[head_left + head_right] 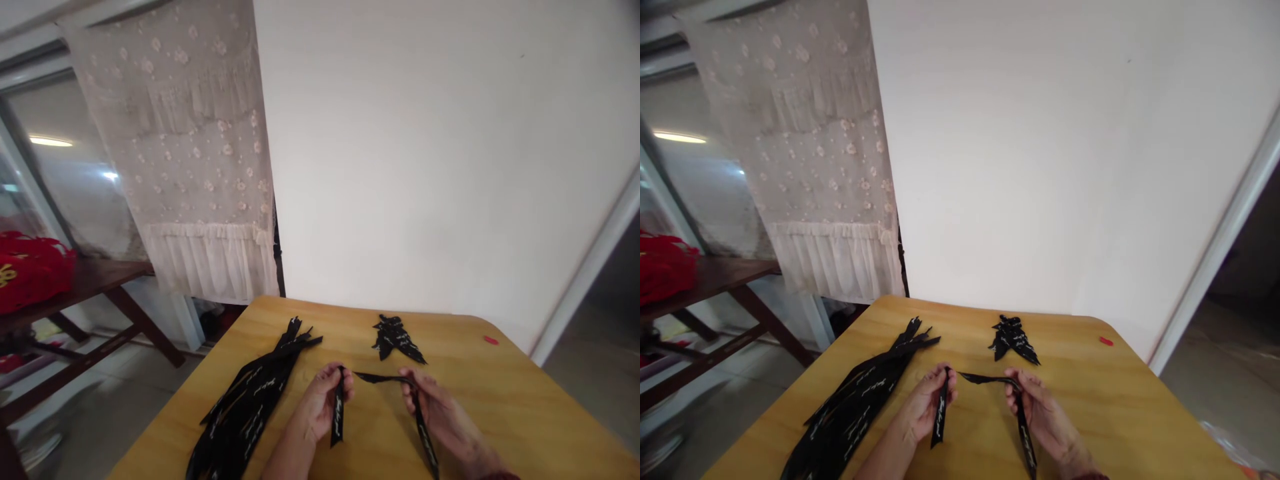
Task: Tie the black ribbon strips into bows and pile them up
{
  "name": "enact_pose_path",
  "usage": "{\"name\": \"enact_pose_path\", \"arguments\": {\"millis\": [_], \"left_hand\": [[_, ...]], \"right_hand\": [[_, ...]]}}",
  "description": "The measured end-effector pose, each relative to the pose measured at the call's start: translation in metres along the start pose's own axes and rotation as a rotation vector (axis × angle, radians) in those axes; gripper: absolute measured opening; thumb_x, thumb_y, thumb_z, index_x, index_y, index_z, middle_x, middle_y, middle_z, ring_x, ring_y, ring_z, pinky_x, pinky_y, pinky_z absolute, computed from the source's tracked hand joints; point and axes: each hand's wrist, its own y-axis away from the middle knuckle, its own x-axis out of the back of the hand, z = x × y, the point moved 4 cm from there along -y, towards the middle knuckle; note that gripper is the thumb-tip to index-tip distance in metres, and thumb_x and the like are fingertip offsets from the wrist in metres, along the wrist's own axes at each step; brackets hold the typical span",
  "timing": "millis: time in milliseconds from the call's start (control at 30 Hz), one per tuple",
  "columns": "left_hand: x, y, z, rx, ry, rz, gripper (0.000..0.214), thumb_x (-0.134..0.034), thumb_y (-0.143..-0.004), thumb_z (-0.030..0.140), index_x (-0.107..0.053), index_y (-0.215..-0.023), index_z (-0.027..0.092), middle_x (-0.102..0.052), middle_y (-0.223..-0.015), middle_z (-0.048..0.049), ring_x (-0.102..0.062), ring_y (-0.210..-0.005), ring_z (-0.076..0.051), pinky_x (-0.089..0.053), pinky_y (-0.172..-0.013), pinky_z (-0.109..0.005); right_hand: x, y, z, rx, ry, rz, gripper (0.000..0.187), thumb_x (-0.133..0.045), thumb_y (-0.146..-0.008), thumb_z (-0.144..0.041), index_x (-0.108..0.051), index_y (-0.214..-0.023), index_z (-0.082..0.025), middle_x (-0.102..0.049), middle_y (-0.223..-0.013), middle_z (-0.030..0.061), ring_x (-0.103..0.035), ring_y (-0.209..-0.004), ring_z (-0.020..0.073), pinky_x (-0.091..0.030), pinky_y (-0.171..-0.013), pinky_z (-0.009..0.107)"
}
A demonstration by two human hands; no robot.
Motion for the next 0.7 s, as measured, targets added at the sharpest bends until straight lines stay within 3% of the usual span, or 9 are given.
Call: {"name": "enact_pose_path", "arguments": {"millis": [367,700], "left_hand": [[0.0019,-0.0006,0.0044,-0.025,0.016,0.093,0.009,-0.057,-0.066,0.007,-0.054,-0.072,0.013,-0.060,-0.065,-0.0014,-0.057,-0.053,-0.009,-0.047,-0.053,-0.021],[0.0010,-0.0006,0.0051,-0.018,-0.013,0.040,0.008,-0.054,-0.067,0.006,-0.054,-0.071,0.013,-0.059,-0.065,-0.0024,-0.057,-0.054,-0.009,-0.047,-0.054,-0.021]], "right_hand": [[-0.0056,0.0033,-0.0044,0.012,-0.029,-0.002,0.014,-0.060,-0.069,-0.025,-0.062,-0.079,-0.016,-0.059,-0.062,0.0003,-0.054,-0.056,0.0074,-0.045,-0.055,0.016],[-0.0010,0.0019,-0.0028,0.022,-0.013,-0.077,0.014,-0.056,-0.072,-0.023,-0.060,-0.084,-0.016,-0.061,-0.063,0.0014,-0.056,-0.056,0.0078,-0.044,-0.053,0.016]]}}
